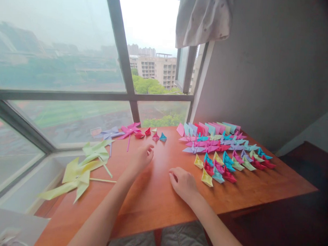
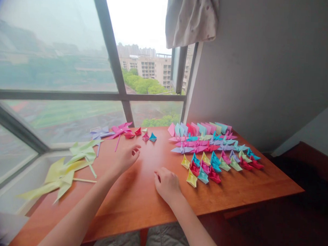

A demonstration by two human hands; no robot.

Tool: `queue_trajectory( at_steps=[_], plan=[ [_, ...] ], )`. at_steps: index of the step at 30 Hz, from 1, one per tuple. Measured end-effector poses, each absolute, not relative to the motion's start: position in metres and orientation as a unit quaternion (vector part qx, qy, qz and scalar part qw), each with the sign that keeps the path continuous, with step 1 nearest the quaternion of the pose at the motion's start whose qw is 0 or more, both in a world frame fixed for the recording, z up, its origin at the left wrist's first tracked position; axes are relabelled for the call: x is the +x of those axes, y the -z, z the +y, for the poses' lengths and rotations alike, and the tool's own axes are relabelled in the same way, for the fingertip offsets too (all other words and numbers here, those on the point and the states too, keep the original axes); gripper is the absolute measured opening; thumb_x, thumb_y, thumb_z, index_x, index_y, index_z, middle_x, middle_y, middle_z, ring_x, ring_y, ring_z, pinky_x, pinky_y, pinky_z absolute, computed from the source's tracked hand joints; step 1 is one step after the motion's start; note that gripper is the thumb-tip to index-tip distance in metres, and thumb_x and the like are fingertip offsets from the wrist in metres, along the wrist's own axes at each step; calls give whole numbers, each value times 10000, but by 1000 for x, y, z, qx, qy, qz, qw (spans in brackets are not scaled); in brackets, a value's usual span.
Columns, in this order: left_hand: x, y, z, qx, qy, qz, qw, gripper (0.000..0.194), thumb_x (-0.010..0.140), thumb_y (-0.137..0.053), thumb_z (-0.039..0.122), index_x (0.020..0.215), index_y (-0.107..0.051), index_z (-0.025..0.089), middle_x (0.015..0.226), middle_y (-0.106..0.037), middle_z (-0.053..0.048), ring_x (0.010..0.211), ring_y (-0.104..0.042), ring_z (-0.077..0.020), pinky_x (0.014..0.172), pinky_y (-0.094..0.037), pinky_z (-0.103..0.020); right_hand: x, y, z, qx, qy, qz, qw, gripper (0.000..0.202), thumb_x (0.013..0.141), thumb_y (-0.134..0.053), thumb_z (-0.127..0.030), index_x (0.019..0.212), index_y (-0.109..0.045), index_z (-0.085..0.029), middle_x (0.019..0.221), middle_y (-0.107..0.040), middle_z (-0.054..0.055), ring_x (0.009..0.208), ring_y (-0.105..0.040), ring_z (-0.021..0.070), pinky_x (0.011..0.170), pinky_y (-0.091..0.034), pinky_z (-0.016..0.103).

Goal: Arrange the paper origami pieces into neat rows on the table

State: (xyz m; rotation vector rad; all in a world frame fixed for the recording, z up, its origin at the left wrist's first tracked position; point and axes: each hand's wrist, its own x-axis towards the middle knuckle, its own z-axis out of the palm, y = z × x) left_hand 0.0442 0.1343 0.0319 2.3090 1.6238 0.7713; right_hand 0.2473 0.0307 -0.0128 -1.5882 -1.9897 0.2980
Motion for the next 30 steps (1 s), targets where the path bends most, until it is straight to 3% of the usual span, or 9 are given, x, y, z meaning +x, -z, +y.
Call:
queue_trajectory(
  at_steps=[6,14,20,24,30],
  plan=[
    [64,-35,182,778,-216,588,49,275,885,-492,200,1127,-616,156,1094,-688,-138,951,-662,-239,788,-475,-307,246,12,22,-579,-44,-779,235,197,948,-471,-250,878,-654,-238,814,-646,7,757,-606,147,662,-369,247],
    [75,-30,200,775,-182,604,29,216,910,-479,234,1056,-607,140,994,-703,-162,867,-675,-266,723,-452,-309,244,10,24,-585,-36,-779,224,180,947,-475,-249,849,-626,-232,817,-632,0,760,-586,140,664,-342,253],
    [59,-33,186,792,-210,573,21,148,875,-489,191,833,-631,185,900,-698,-109,808,-657,-238,687,-426,-284,244,8,22,-591,-53,-769,239,176,936,-490,-253,833,-629,-225,811,-634,14,752,-595,146,659,-367,241],
    [43,-39,168,806,-238,540,41,180,854,-504,220,710,-608,194,746,-661,-58,678,-610,-196,605,-398,-256,246,9,23,-598,-73,-748,278,170,935,-482,-244,917,-651,-232,843,-661,23,778,-618,159,677,-409,244],
    [33,-43,119,843,-246,468,100,176,815,-488,141,799,-651,206,761,-681,-15,671,-612,-147,622,-431,-221,252,19,28,-623,-129,-677,371,295,928,-479,-263,1186,-608,-200,904,-688,48,769,-640,179,727,-477,280]
  ],
)
